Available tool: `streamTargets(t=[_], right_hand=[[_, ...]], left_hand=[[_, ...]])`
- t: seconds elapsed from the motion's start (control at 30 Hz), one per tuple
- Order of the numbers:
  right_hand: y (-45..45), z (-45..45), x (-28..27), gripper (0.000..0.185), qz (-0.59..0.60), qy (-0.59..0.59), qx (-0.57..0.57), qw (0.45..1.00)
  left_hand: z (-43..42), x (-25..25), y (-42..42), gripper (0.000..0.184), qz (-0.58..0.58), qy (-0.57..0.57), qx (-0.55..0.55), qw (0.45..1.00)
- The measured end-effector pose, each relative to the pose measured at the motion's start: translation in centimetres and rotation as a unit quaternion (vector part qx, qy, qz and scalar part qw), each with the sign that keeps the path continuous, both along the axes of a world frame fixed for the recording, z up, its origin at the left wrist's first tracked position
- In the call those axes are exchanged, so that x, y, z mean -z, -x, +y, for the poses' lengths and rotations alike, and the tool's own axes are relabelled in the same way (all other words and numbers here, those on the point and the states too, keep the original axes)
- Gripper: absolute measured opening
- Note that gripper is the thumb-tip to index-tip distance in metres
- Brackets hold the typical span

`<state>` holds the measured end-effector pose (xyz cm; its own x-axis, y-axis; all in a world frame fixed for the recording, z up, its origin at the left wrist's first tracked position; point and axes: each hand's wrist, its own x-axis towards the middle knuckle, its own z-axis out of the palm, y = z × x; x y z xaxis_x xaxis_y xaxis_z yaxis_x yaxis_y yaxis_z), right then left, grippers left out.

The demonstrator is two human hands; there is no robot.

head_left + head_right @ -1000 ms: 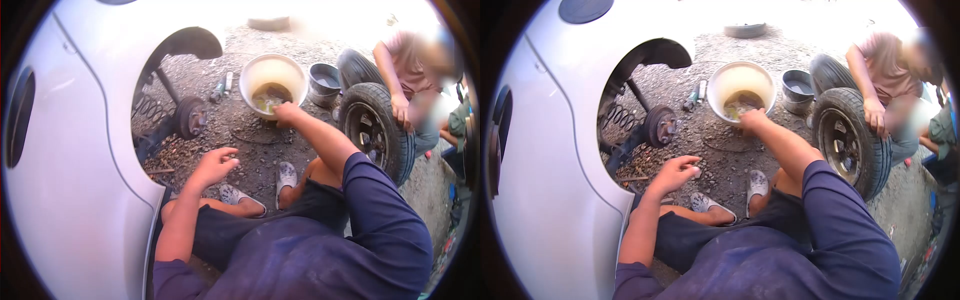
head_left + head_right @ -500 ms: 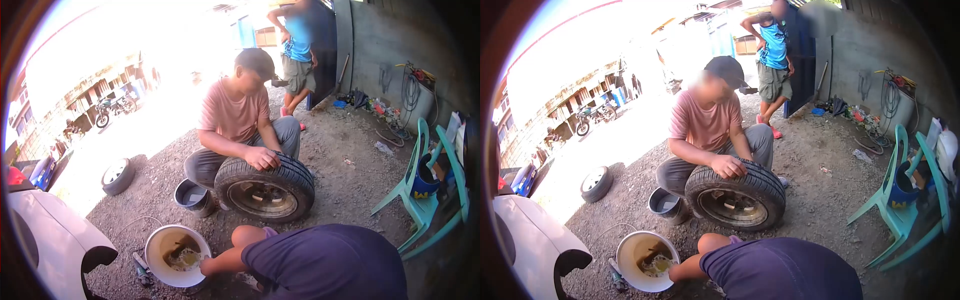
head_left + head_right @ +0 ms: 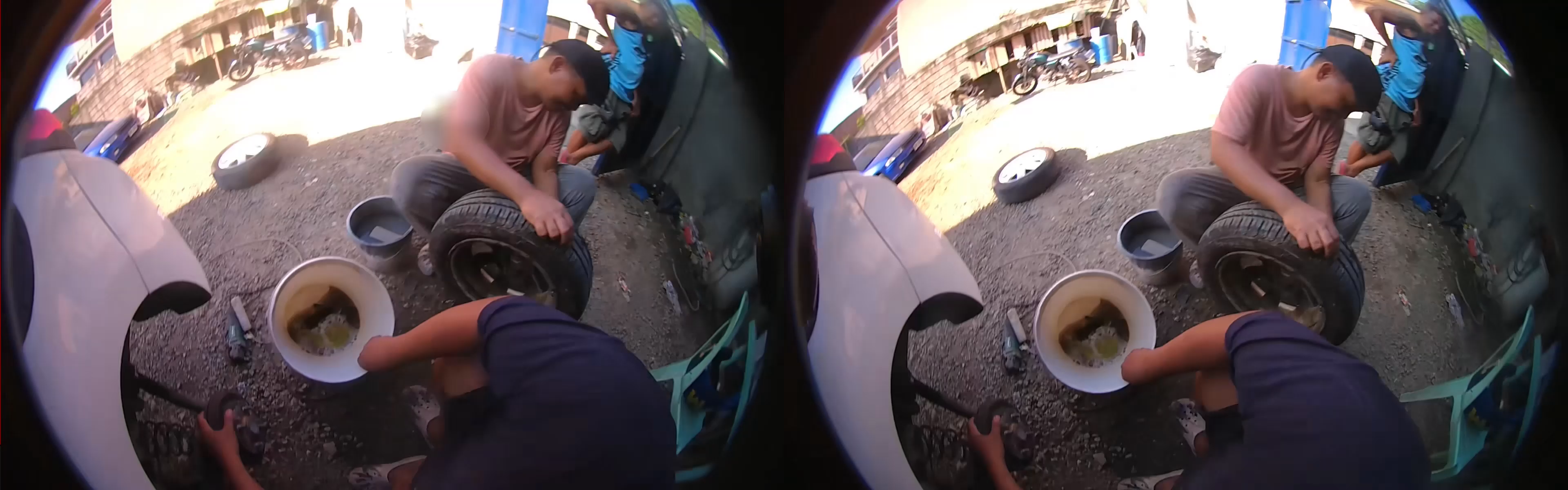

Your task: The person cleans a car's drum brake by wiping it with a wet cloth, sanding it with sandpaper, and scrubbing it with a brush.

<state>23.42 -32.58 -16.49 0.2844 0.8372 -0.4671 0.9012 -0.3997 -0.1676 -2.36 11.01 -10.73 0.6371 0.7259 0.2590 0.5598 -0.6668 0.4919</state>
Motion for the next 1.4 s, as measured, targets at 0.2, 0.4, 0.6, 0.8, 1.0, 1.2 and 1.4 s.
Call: streamTargets(t=[0.2, 0.4, 0.6, 0.8, 1.0, 1.2, 1.4], right_hand=[[-0.9, 1.4, -6.4, 0.018, 0.003, 0.048, -0.045, 0.998], [0.8, 4.1, -10.3, 0.019, 0.038, 0.067, -0.09, 0.993], [1.0, 4.9, -12.4, 0.02, 0.066, 0.153, -0.183, 0.969], [-3.4, 9.3, -10.5, 0.035, 0.23, 0.342, -0.137, 0.901], [-10.3, 14.9, 6.8, 0.061, 0.493, 0.384, 0.121, 0.771], [-1.1, 12.6, 14.3, 0.064, -0.004, 0.186, -0.069, 0.98], [-5.3, 10.3, 21.4, 0.06, 0.053, 0.219, -0.136, 0.965]], left_hand=[[-2.4, -2.9, -0.5, 0.069, 0.055, -0.007, -0.043, 0.998], [-3.0, -3.2, -0.9, 0.064, 0.071, -0.028, -0.053, 0.996], [-2.6, -3.3, -0.7, 0.061, 0.056, -0.04, -0.032, 0.997], [-2.8, -3.5, -1.0, 0.061, 0.052, -0.037, -0.031, 0.997], [-1.9, -3.0, -0.2, 0.056, -0.013, 0.021, -0.001, 1.0], [0.1, -1.3, 1.1, 0.042, -0.134, 0.122, 0.026, 0.983], [-0.2, -1.4, 1.2, 0.042, -0.143, 0.108, 0.028, 0.983]])
